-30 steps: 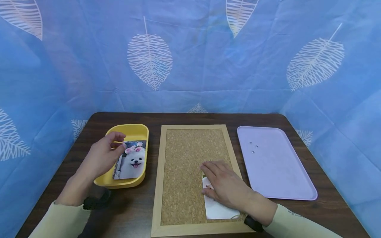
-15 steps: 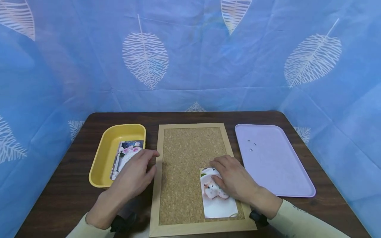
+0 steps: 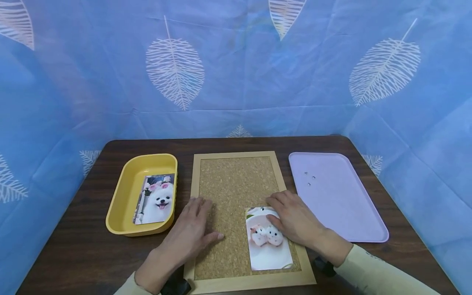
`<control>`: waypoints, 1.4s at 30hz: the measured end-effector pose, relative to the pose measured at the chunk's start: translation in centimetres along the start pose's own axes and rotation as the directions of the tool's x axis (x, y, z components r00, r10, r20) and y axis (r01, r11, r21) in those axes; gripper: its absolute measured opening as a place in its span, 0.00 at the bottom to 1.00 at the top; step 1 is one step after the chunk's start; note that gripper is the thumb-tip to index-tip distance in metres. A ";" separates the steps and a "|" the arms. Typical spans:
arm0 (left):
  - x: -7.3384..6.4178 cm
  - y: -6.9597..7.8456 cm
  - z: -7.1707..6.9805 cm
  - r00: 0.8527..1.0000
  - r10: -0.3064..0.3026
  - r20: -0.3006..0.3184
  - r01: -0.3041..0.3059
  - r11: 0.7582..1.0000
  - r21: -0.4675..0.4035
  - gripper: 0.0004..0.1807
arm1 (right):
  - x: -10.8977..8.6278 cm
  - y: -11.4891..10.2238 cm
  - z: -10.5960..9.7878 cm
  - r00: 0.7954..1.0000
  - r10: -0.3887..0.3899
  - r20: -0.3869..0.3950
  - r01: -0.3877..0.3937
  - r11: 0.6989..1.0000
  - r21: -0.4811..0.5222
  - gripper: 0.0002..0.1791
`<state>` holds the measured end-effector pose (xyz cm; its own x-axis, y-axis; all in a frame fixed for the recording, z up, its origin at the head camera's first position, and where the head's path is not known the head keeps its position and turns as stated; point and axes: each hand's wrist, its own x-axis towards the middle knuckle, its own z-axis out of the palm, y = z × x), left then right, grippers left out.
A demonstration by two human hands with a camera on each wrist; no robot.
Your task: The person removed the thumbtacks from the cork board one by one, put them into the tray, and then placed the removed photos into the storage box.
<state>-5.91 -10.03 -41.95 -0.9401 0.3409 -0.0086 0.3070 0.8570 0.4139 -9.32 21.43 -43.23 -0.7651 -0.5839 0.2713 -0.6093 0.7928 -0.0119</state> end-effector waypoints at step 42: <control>1.1 5.7 4.6 0.937 0.266 0.228 -0.317 0.920 0.231 0.59 | 1.4 0.3 -0.1 0.999 -0.045 0.002 0.045 0.997 -0.057 0.12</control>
<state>-4.48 -3.00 -43.80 -0.7651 0.6352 -0.1054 0.6149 0.7694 0.1727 -10.52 20.91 -42.73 -0.7375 -0.6191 0.2700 -0.6301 0.7746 0.0550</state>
